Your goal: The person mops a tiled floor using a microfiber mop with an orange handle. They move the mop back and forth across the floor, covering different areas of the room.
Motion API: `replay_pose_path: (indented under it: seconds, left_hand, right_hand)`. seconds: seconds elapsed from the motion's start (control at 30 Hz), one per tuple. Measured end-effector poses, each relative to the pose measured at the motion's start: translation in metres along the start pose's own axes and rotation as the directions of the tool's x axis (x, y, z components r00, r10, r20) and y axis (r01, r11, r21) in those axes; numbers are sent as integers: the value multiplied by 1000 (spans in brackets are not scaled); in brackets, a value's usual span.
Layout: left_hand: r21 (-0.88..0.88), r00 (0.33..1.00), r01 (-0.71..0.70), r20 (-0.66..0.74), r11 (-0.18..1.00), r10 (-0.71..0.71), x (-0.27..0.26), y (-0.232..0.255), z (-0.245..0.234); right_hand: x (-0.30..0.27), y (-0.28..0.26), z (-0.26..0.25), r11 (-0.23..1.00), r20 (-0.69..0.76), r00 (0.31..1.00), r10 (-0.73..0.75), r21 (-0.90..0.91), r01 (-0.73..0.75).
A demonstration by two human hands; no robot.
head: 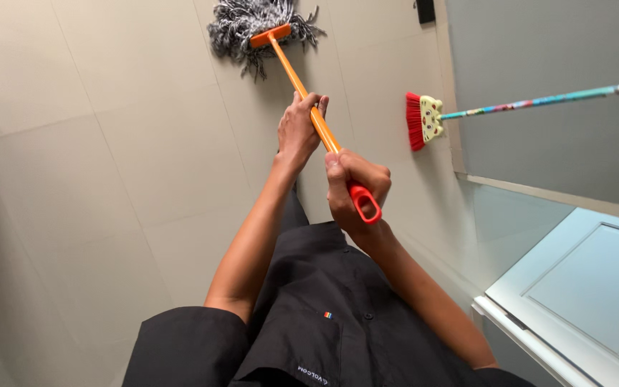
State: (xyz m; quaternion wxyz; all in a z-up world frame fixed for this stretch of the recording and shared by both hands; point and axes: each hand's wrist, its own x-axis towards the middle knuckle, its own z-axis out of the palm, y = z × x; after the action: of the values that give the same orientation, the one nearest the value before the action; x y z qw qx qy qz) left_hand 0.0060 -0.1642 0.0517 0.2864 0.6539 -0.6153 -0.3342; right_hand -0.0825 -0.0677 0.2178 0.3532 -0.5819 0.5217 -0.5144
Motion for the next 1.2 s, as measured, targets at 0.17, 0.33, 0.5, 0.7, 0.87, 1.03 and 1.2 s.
replay_pose_path:
  seconds: [0.17, 0.33, 0.5, 0.7, 0.87, 1.03, 1.2]
  left_hand:
    - [11, 1000, 22, 15, 1000, -22, -89, 29, 21]
    - [-168, 998, -32, -62, 985, 21, -136, 56, 36]
    - [-88, 964, -166, -224, 982, 143, -168, 77, 22]
    - [-87, 963, -163, -230, 983, 139, -179, 100, 5]
    - [-72, 930, -275, -274, 959, 246, -187, 106, -3]
    - [-115, 950, -216, -254, 970, 182, -166, 105, -9]
    - [-101, 954, -185, -257, 978, 154, -99, 82, -8]
  right_hand:
    - [-79, -32, -57, 988, -26, 999, 32, 151, -27]
    - [-137, -47, -93, 939, -31, 960, -277, 203, 277]
    - [-181, -60, -110, 887, -54, 916, -396, 234, 398]
    - [-200, -74, -119, 861, -61, 888, -456, 221, 458]
    - [-195, -81, -115, 836, -93, 868, -488, 237, 495]
    - [-171, -75, -102, 821, -132, 853, -505, 230, 522]
    - [-117, -44, -71, 842, -122, 874, -470, 234, 486]
